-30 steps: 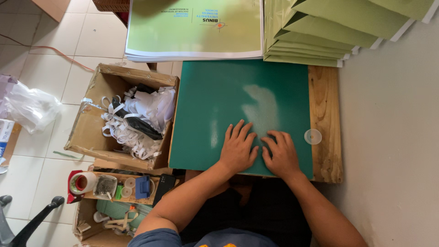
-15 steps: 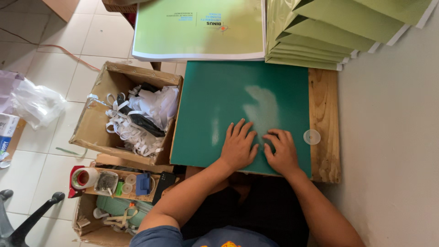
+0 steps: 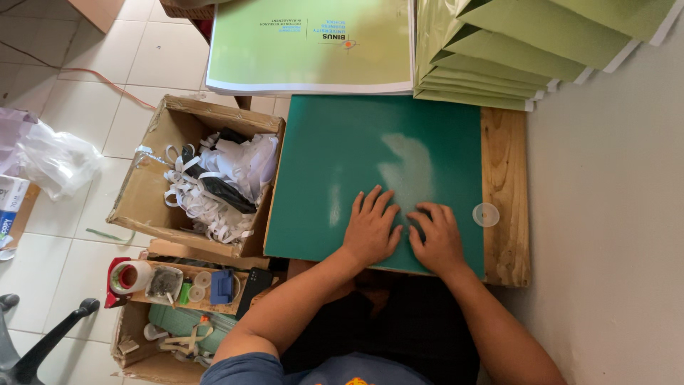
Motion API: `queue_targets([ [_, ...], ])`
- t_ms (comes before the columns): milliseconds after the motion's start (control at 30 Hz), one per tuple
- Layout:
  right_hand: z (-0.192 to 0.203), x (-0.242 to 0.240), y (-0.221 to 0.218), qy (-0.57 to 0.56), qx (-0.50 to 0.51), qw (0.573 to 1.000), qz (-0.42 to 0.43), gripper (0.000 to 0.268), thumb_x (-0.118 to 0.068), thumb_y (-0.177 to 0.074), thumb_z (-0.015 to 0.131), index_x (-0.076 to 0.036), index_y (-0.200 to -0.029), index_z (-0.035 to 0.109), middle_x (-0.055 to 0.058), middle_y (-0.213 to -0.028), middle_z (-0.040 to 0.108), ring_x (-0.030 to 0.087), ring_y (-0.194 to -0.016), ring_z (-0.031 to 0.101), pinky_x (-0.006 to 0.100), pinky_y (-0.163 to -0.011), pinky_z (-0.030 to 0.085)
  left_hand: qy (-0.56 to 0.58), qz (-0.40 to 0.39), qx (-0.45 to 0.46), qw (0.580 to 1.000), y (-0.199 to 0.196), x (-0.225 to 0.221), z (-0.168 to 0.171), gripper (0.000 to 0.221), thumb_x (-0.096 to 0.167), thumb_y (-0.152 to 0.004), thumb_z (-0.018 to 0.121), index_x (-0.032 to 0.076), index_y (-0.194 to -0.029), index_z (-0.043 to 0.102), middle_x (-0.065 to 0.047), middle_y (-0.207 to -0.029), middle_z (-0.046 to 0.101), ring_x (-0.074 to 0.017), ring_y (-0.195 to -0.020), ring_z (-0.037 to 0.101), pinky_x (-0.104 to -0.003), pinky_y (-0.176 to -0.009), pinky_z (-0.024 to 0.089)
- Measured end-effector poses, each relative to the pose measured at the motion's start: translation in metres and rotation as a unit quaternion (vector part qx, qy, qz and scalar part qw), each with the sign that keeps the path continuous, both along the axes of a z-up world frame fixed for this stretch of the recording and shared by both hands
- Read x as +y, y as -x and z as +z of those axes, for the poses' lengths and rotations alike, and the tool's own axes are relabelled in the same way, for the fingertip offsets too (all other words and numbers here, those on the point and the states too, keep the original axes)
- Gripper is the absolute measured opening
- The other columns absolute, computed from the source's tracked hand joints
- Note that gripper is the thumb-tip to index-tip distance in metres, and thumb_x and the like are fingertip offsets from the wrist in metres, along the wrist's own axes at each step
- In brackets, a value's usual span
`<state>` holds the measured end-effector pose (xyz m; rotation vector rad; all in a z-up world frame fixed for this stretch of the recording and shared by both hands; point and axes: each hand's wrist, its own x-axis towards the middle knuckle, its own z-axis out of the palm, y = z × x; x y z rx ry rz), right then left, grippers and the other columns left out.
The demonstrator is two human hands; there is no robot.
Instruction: The person folds paper sheets into bags by pressing and creasing the sides, edges, and bottom flaps by hand.
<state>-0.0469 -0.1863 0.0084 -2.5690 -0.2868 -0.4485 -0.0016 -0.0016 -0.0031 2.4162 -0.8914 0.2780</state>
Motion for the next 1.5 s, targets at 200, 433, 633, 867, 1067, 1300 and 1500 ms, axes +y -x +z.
queue_targets([
  [200,-0.002,-0.005,0.001,-0.026,0.012,1.0,0.013,0.028,-0.008,-0.081,0.071,-0.006,-0.108,0.072,0.014,-0.124,0.063,0.036,-0.118,0.056,0.045,-0.098,0.049,0.011,0.003,0.004,1.0,0.002,0.0,0.0,0.042,0.029,-0.089,0.066,0.005,-0.123,0.064,-0.021,-0.147,0.05,-0.0434,-0.145,0.038,-0.064,-0.118,0.027],
  [433,0.003,-0.057,-0.009,0.072,-0.101,0.982,-0.141,0.034,-0.013,-0.086,0.068,-0.005,-0.119,0.07,0.02,-0.132,0.059,0.041,-0.126,0.052,0.055,-0.105,0.044,0.006,0.001,0.013,1.0,0.001,0.001,-0.001,0.041,0.028,-0.089,0.066,0.004,-0.122,0.063,-0.021,-0.148,0.049,-0.0436,-0.146,0.037,-0.065,-0.119,0.025],
  [633,-0.025,-0.079,-0.013,0.135,-0.037,0.965,-0.222,0.04,-0.009,-0.085,0.062,-0.005,-0.124,0.074,0.022,-0.136,0.058,0.042,-0.124,0.051,0.054,-0.105,0.043,-0.005,-0.004,0.017,1.0,0.001,0.0,-0.002,0.039,0.028,-0.09,0.065,0.004,-0.121,0.064,-0.022,-0.148,0.048,-0.0446,-0.146,0.036,-0.066,-0.118,0.025],
  [867,-0.026,-0.076,-0.013,0.029,-0.031,0.977,-0.207,0.031,-0.006,-0.094,0.06,-0.006,-0.122,0.073,0.018,-0.134,0.06,0.039,-0.127,0.052,0.049,-0.106,0.047,-0.01,-0.006,0.015,1.0,0.0,0.0,-0.001,0.04,0.028,-0.091,0.065,0.004,-0.122,0.064,-0.022,-0.148,0.048,-0.0442,-0.146,0.036,-0.066,-0.119,0.025],
  [1067,-0.026,-0.074,-0.014,0.054,-0.027,0.966,-0.253,0.039,-0.007,-0.086,0.064,-0.007,-0.124,0.073,0.015,-0.131,0.06,0.037,-0.121,0.052,0.049,-0.103,0.047,-0.013,-0.002,0.022,1.0,-0.001,0.001,-0.003,0.042,0.029,-0.091,0.066,0.004,-0.124,0.064,-0.022,-0.147,0.048,-0.0432,-0.145,0.037,-0.065,-0.119,0.025],
  [1300,-0.039,-0.08,-0.012,0.053,-0.042,0.963,-0.261,0.04,-0.01,-0.093,0.066,-0.005,-0.132,0.07,0.02,-0.137,0.055,0.041,-0.127,0.048,0.051,-0.111,0.042,0.174,0.045,0.055,0.982,-0.011,0.006,0.01,0.054,0.022,-0.092,0.068,0.0,-0.139,0.051,-0.03,-0.153,0.04,-0.0472,-0.143,0.038,-0.054,-0.119,0.037],
  [1500,-0.036,-0.081,-0.014,0.045,-0.039,0.966,-0.251,0.047,-0.017,-0.088,0.071,-0.005,-0.134,0.067,0.019,-0.14,0.054,0.041,-0.132,0.046,0.054,-0.113,0.039,0.074,0.158,-0.092,0.98,-0.084,0.014,0.018,0.068,0.015,-0.084,0.071,0.0,-0.145,0.044,-0.029,-0.152,0.038,-0.0486,-0.145,0.034,-0.058,-0.117,0.032],
])
